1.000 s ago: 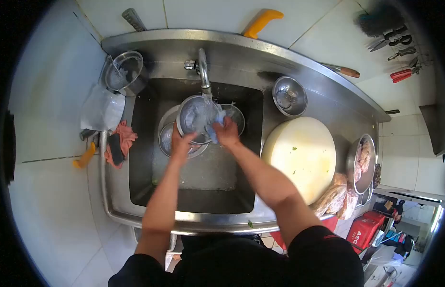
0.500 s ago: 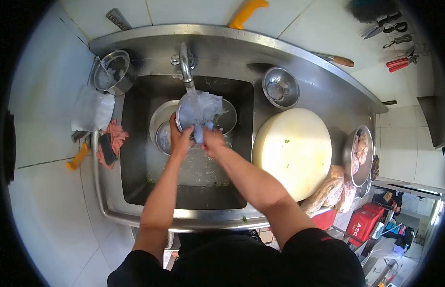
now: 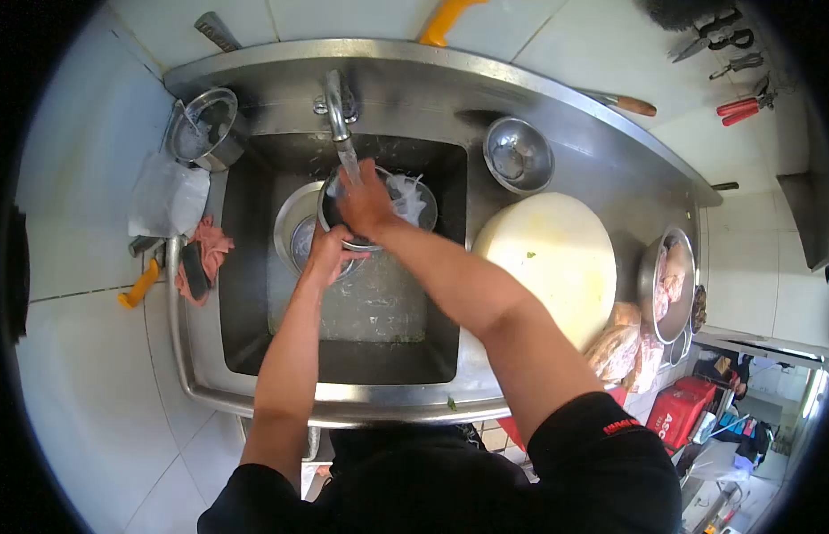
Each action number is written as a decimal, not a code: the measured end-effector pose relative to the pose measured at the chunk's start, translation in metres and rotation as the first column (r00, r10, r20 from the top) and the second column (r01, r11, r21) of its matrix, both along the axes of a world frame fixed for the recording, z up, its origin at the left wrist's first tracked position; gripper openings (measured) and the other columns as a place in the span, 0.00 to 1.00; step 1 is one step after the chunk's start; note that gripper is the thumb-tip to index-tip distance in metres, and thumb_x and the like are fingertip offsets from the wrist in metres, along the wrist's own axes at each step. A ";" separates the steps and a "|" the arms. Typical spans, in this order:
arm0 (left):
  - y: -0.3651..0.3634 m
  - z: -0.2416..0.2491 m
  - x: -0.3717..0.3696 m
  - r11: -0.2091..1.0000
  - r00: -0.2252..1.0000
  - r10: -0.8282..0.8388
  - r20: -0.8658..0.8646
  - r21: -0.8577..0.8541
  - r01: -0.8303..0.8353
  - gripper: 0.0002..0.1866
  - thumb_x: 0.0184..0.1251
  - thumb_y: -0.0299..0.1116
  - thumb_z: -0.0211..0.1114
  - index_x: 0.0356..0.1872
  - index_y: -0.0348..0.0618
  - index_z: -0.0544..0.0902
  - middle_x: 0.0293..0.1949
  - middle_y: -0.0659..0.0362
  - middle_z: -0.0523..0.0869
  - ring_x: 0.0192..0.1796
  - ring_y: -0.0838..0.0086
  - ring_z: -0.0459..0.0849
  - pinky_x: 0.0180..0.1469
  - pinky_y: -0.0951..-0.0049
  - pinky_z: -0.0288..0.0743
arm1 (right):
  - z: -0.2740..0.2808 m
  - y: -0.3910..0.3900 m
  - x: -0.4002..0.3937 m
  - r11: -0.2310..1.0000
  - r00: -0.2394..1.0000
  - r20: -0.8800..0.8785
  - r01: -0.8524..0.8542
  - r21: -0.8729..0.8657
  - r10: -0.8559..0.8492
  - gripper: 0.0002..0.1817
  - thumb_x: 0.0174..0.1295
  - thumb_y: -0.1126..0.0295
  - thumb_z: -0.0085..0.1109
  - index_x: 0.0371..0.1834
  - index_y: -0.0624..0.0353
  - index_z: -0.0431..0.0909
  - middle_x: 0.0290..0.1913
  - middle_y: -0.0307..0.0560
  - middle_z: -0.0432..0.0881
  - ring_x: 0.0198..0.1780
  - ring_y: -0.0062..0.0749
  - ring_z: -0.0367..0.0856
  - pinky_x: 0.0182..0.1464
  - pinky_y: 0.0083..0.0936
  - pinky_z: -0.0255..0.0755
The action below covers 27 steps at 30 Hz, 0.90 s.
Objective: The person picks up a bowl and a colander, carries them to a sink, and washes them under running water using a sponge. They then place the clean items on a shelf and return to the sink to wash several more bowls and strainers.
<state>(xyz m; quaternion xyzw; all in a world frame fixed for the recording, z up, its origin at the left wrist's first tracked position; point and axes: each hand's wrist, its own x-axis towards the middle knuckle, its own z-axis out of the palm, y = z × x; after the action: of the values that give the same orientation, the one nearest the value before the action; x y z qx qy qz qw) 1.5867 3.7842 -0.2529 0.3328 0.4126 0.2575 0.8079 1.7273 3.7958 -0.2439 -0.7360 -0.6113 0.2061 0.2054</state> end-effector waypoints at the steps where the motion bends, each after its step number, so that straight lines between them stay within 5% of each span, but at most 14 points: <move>1: 0.001 -0.002 0.000 0.999 0.994 0.052 0.095 -0.014 -0.051 0.46 0.51 0.24 0.54 0.78 0.50 0.55 0.59 0.48 0.78 0.49 0.56 0.86 0.38 0.55 0.90 | 0.004 -0.005 -0.011 0.999 1.000 -0.001 -0.026 -0.042 0.026 0.32 0.62 0.63 0.65 0.68 0.59 0.68 0.60 0.67 0.74 0.66 0.61 0.73 0.65 0.51 0.71; 3: 0.006 0.000 -0.005 0.997 0.997 0.072 0.042 0.014 -0.072 0.46 0.50 0.25 0.54 0.77 0.51 0.56 0.59 0.48 0.78 0.50 0.56 0.86 0.38 0.54 0.90 | -0.008 -0.018 -0.013 0.989 0.998 -0.047 0.038 -0.140 -0.045 0.30 0.63 0.63 0.63 0.68 0.60 0.70 0.59 0.65 0.75 0.64 0.60 0.74 0.66 0.51 0.71; 5: 0.013 -0.006 -0.021 0.998 0.996 0.053 -0.068 -0.034 -0.055 0.40 0.54 0.24 0.53 0.74 0.47 0.60 0.57 0.47 0.78 0.47 0.54 0.87 0.40 0.49 0.89 | -0.010 -0.041 0.001 0.923 0.923 0.025 -0.384 0.003 0.384 0.19 0.63 0.62 0.62 0.54 0.60 0.78 0.52 0.60 0.80 0.55 0.62 0.78 0.55 0.51 0.74; 6: 0.013 -0.002 -0.034 1.000 0.998 0.014 -0.064 0.012 -0.013 0.41 0.58 0.27 0.57 0.77 0.49 0.57 0.61 0.46 0.78 0.49 0.55 0.88 0.37 0.51 0.88 | -0.007 -0.046 0.014 0.922 0.922 0.019 -0.387 0.000 0.387 0.19 0.63 0.62 0.62 0.54 0.60 0.78 0.52 0.60 0.80 0.55 0.62 0.78 0.55 0.51 0.74; 8: 0.000 0.002 -0.030 1.000 0.997 -0.012 -0.076 -0.017 0.011 0.41 0.62 0.30 0.57 0.78 0.50 0.55 0.63 0.45 0.77 0.50 0.55 0.87 0.35 0.51 0.88 | 0.011 -0.044 0.037 0.823 0.713 0.414 -0.465 -0.326 0.566 0.18 0.64 0.62 0.60 0.52 0.61 0.81 0.52 0.60 0.80 0.54 0.60 0.78 0.57 0.49 0.74; 12: -0.008 -0.007 0.006 0.998 1.000 -0.027 -0.012 -0.055 0.026 0.36 0.78 0.49 0.55 0.79 0.51 0.53 0.68 0.46 0.74 0.57 0.53 0.85 0.35 0.49 0.88 | -0.008 -0.022 0.033 0.960 0.909 0.310 -0.262 -0.096 0.279 0.24 0.64 0.63 0.59 0.60 0.67 0.76 0.58 0.61 0.79 0.64 0.56 0.76 0.65 0.46 0.72; 14: 0.007 -0.017 0.010 0.990 0.990 -0.120 0.071 -0.064 0.125 0.39 0.79 0.60 0.51 0.80 0.51 0.52 0.73 0.48 0.68 0.60 0.49 0.83 0.40 0.47 0.89 | -0.019 -0.027 0.002 0.997 1.000 -0.007 0.020 -0.073 -0.021 0.22 0.62 0.64 0.59 0.57 0.65 0.77 0.56 0.60 0.80 0.63 0.54 0.77 0.64 0.47 0.72; 15: 0.016 -0.025 0.004 0.991 0.990 -0.117 0.073 -0.059 0.121 0.39 0.79 0.60 0.51 0.80 0.51 0.52 0.73 0.48 0.68 0.60 0.49 0.83 0.40 0.47 0.89 | -0.018 -0.034 0.005 0.997 1.000 -0.004 0.017 -0.069 -0.017 0.22 0.62 0.64 0.59 0.57 0.65 0.77 0.56 0.60 0.80 0.63 0.54 0.77 0.64 0.47 0.72; 17: 0.025 -0.014 -0.010 0.997 0.991 -0.053 -0.122 -0.055 0.047 0.38 0.80 0.59 0.50 0.80 0.51 0.51 0.75 0.48 0.66 0.61 0.51 0.83 0.43 0.47 0.90 | -0.005 -0.054 0.019 0.870 0.891 -0.024 -0.447 -0.208 0.453 0.24 0.60 0.63 0.61 0.58 0.63 0.77 0.57 0.62 0.79 0.65 0.52 0.77 0.65 0.46 0.72; 18: 0.023 -0.003 -0.017 0.991 0.981 -0.128 -0.146 -0.044 0.123 0.38 0.79 0.59 0.51 0.80 0.52 0.52 0.73 0.48 0.69 0.60 0.53 0.84 0.42 0.49 0.90 | 0.008 -0.051 0.037 0.769 0.780 0.178 -0.501 -0.397 0.600 0.22 0.60 0.63 0.62 0.56 0.60 0.79 0.56 0.62 0.80 0.63 0.54 0.78 0.64 0.47 0.73; 21: 0.007 -0.006 0.003 0.988 0.989 -0.147 -0.008 -0.044 0.146 0.40 0.79 0.60 0.52 0.81 0.51 0.50 0.73 0.47 0.70 0.59 0.53 0.86 0.41 0.50 0.90 | -0.001 -0.028 0.060 0.934 0.836 0.430 -0.352 -0.057 0.341 0.18 0.60 0.63 0.61 0.52 0.56 0.82 0.58 0.59 0.79 0.62 0.54 0.78 0.63 0.45 0.73; 23: 0.011 -0.016 0.018 0.994 0.997 -0.082 -0.017 -0.068 0.081 0.41 0.78 0.60 0.52 0.81 0.51 0.47 0.73 0.46 0.70 0.57 0.54 0.86 0.40 0.53 0.91 | 0.003 -0.023 0.041 0.961 0.915 0.298 -0.239 -0.139 0.271 0.16 0.63 0.61 0.59 0.50 0.54 0.83 0.61 0.57 0.77 0.64 0.54 0.77 0.64 0.43 0.72; 25: 0.029 -0.025 0.018 0.976 0.991 -0.128 -0.039 -0.182 0.119 0.39 0.80 0.58 0.52 0.80 0.48 0.50 0.71 0.48 0.73 0.55 0.58 0.87 0.36 0.57 0.90 | -0.002 -0.033 0.024 0.957 0.941 -0.311 -0.202 -0.206 0.132 0.21 0.64 0.56 0.59 0.54 0.57 0.80 0.64 0.59 0.76 0.67 0.53 0.74 0.66 0.41 0.71; 27: 0.034 -0.014 0.009 0.998 0.967 0.020 -0.255 -0.047 -0.033 0.38 0.80 0.59 0.52 0.78 0.44 0.57 0.63 0.49 0.79 0.48 0.59 0.89 0.32 0.58 0.87 | 0.025 -0.043 0.023 0.893 0.939 -0.223 -0.322 -0.315 0.260 0.29 0.64 0.47 0.61 0.56 0.61 0.80 0.57 0.60 0.82 0.62 0.56 0.79 0.62 0.45 0.73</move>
<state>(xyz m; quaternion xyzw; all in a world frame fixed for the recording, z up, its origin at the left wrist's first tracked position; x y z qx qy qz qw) 1.5956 3.8183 -0.2672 0.3371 0.5238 0.2130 0.7528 1.7503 3.7531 -0.2188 -0.6392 -0.6484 0.4031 0.0920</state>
